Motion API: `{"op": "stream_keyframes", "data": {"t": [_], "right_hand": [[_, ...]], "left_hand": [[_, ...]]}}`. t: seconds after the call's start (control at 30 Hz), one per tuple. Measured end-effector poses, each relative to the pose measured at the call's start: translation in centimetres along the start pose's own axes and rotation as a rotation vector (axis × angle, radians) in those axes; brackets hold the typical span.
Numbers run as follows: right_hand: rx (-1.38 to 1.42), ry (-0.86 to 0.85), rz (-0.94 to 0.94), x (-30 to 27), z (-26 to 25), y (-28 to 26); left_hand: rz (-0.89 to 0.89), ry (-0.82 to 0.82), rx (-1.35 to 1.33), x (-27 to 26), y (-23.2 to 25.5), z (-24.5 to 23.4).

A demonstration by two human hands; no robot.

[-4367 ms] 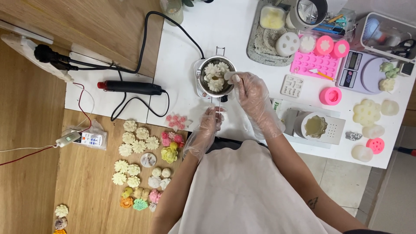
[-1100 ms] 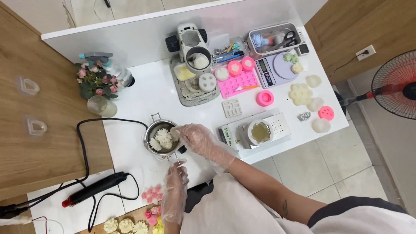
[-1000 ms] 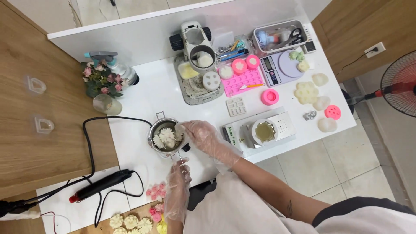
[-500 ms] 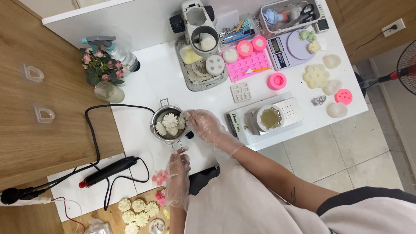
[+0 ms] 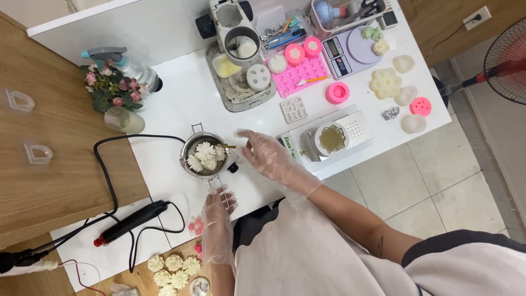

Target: Melting wax flakes in a metal pot using a heat gun for candle production.

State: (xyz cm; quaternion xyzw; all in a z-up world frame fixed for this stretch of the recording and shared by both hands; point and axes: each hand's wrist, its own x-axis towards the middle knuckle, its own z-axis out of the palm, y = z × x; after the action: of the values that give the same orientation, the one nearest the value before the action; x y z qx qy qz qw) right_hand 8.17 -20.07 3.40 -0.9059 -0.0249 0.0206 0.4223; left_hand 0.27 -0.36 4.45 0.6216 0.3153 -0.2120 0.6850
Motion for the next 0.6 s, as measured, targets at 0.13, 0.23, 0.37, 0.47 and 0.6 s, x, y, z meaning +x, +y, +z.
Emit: {"op": "stream_keyframes", "data": {"t": [0.13, 0.23, 0.37, 0.47, 0.6], "right_hand": [[0.067, -0.047, 0.127, -0.8, -4.8, -3.0], [-0.025, 0.073, 0.127, -2.1, -13.1, -4.5], [-0.122, 0.307, 0.265, -4.3, -21.7, -0.6], [-0.291, 0.431, 0.227, -4.5, -26.2, 4.3], [-0.229, 0.278, 0.208, 1.7, -26.3, 13.3]], "left_hand": [[-0.096, 0.066, 0.059, 5.0, -4.8, -2.5], [-0.263, 0.131, 0.480, 2.1, 0.8, -2.1], [-0.227, 0.143, 0.877, -2.6, 7.1, -2.0], [-0.136, 0.272, 0.978, -4.3, 7.7, -3.0], [0.116, 0.431, 1.022, -6.5, 3.0, -4.4]]}}
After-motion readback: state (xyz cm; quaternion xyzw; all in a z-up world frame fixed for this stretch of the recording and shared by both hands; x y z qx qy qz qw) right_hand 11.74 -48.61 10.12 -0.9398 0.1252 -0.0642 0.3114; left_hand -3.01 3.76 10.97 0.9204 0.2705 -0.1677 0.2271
